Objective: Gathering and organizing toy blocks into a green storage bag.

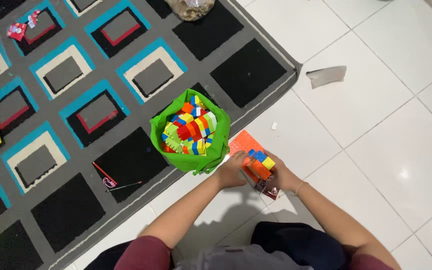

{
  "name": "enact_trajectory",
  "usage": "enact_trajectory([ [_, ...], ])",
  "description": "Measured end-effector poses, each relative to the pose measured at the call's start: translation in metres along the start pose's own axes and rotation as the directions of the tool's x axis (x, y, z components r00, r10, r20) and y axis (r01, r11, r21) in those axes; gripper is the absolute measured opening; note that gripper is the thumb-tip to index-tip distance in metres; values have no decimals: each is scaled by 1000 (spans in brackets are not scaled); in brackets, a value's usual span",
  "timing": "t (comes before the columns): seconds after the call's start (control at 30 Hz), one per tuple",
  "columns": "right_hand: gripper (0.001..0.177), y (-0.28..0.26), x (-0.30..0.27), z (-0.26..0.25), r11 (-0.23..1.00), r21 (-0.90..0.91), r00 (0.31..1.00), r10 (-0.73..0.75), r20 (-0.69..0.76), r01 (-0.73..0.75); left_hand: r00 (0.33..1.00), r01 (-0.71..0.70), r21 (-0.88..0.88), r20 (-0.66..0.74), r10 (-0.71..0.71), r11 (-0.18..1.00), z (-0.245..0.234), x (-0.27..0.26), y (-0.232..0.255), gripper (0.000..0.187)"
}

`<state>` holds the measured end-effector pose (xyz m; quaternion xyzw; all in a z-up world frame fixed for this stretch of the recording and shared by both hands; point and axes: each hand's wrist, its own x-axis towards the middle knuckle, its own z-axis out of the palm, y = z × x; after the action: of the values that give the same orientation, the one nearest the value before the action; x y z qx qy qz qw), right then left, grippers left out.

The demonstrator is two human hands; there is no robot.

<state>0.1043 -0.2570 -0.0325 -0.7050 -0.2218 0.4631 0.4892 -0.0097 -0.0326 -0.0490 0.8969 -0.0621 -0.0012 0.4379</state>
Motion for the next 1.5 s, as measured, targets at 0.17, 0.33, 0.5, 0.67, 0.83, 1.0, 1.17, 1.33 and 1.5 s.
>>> enact_trajectory([
  [0.17, 72, 69, 57, -72, 727, -686, 991, -114, -69, 36, 999, 9, 37, 49, -11, 999, 16, 7, -1, 77],
  [0.33, 55, 63, 118, -95, 745, -653, 950, -86, -299, -138, 997, 68, 54, -40, -66, 996, -7, 49, 26, 32],
  [0.5, 56, 80, 153, -81, 632, -763, 871, -292, -395, -134, 961, 187, -213, -162, -224, 959, -9, 98, 28, 42],
  [0.67, 27, 120, 144, -92, 608, -787, 878, -314, -362, -107, 961, 130, -249, -209, -184, 960, 3, 92, 19, 33],
  [0.83, 14, 78, 135, -86, 679, -714, 874, -230, -427, -170, 973, 69, -207, -201, -112, 976, -15, 66, 17, 33],
  [1.0, 41, -47, 138, -50, 867, -414, 750, -465, -470, 278, 932, 290, -193, -166, -322, 937, -99, 46, 55, 30],
  [1.17, 50, -150, 139, 23, 909, -311, 896, -363, -258, 278, 857, 340, -1, -413, -310, 940, -151, 19, 18, 23],
  [1.33, 54, -189, 137, 66, 883, -386, 949, -310, -49, 269, 721, 610, -25, -395, -569, 792, -175, -3, -23, 24],
  [1.5, 46, -148, 136, 10, 869, -406, 935, -344, -87, 282, 778, 578, 106, -371, -507, 809, -173, -10, -47, 25],
])
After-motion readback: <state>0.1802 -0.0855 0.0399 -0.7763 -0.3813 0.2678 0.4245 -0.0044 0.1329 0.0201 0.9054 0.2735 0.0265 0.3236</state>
